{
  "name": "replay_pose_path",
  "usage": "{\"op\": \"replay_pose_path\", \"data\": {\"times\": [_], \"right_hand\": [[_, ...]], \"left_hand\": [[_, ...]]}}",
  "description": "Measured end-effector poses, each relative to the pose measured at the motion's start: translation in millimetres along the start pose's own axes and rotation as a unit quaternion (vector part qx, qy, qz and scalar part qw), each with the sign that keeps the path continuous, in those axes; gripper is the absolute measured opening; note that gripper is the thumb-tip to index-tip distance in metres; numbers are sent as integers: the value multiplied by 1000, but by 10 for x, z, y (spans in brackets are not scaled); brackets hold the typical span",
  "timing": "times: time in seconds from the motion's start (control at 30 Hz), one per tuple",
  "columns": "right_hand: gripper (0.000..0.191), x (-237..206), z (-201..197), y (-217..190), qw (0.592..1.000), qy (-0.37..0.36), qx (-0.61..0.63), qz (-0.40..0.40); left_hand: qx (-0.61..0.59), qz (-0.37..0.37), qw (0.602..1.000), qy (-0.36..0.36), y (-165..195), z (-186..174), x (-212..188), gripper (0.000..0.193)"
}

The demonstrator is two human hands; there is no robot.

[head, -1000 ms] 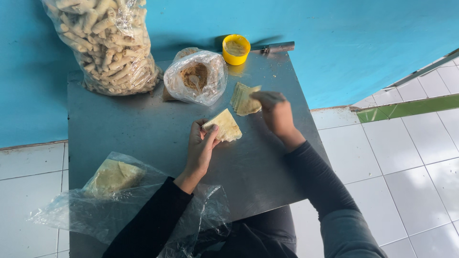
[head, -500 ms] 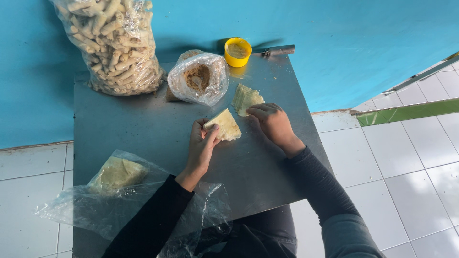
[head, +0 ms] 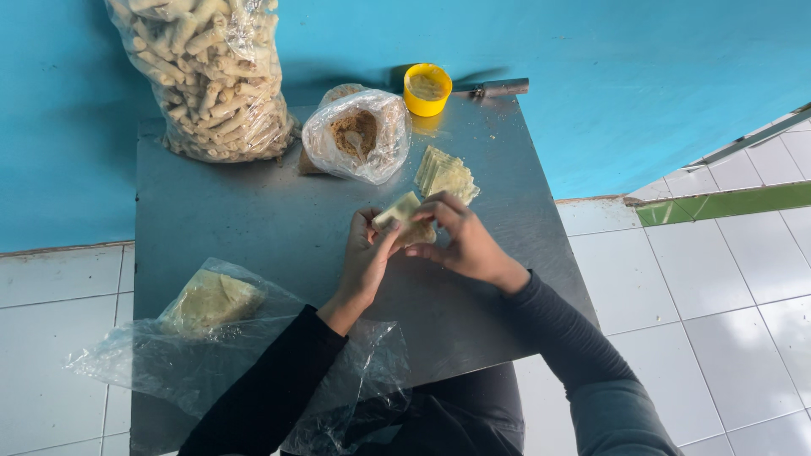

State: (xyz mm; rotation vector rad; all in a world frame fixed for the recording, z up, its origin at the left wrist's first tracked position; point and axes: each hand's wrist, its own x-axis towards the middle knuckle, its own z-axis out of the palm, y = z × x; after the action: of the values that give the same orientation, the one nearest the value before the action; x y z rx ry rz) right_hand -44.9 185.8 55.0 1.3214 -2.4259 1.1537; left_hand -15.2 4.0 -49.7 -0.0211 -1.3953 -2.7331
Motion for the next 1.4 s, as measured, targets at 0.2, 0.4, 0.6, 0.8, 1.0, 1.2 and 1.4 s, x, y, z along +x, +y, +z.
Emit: {"op": "replay_pose_path", "data": {"times": [0.2, 0.4, 0.6, 0.8, 1.0, 1.2, 1.4], "right_hand": [[27, -23, 59, 149, 991, -14, 106, 77], [17, -75, 43, 319, 980, -8, 181, 88], [12, -88, 25, 293, 972, -17, 196, 124], [14, -78, 7, 170, 987, -14, 132, 87], [12, -64, 20, 152, 976, -15, 182, 120], [11, -83, 30, 165, 962, -11, 238, 131], [12, -132, 130, 228, 926, 10, 323, 195]], "left_hand": [[57, 32, 996, -63, 126, 56, -67, 55], [75, 32, 994, -68, 181, 99, -79, 66], [70, 31, 994, -82, 176, 78, -72, 70], [70, 26, 994, -75, 191, 109, -75, 68], [91, 21, 993, -77, 191, 73, -83, 59], [67, 36, 992, -100, 163, 33, -67, 53], [108, 54, 991, -53, 128, 51, -59, 50]]}}
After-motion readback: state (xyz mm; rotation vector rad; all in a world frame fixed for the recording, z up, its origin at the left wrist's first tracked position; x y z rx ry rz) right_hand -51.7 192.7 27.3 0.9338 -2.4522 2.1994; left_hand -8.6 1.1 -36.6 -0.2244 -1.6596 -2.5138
